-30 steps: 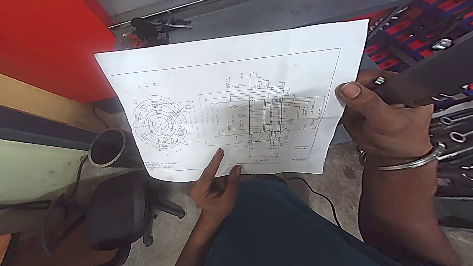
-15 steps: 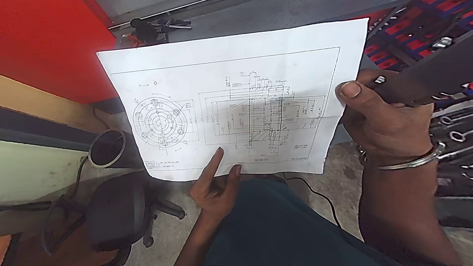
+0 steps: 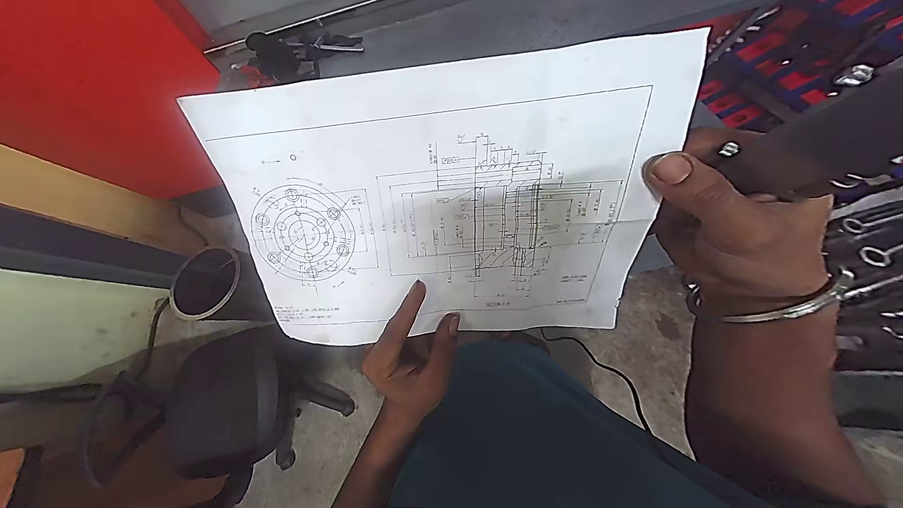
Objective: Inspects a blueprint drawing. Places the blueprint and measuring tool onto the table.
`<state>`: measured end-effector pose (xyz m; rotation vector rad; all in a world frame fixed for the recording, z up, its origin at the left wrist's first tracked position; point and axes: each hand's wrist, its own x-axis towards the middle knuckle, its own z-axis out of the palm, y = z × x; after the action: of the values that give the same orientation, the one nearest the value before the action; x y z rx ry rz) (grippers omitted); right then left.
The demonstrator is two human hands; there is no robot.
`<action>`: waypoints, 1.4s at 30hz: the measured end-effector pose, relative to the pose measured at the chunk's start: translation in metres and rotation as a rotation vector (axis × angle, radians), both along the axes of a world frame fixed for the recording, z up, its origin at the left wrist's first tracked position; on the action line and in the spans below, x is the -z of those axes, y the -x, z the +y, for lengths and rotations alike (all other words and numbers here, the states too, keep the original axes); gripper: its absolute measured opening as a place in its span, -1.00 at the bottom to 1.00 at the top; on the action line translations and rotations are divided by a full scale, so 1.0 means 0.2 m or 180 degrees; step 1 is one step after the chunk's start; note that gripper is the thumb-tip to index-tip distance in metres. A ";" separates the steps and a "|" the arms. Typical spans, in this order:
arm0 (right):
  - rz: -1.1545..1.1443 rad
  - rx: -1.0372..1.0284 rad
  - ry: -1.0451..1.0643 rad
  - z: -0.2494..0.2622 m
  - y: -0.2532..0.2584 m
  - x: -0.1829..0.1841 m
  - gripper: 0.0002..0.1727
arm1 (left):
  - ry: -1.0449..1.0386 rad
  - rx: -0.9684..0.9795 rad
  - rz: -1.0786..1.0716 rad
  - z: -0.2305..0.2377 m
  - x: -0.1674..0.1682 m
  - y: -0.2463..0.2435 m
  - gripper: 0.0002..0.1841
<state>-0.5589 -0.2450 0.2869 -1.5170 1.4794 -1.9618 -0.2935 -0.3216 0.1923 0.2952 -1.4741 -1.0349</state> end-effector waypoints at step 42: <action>0.0028 0.0002 0.0053 0.00 0.00 0.01 -0.95 | -0.0039 0.0031 0.0034 0.00 0.01 0.00 -0.43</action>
<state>-0.5589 -0.2451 0.2856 -1.5340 1.4707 -1.9750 -0.2934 -0.3206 0.1909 0.2911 -1.4613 -1.0520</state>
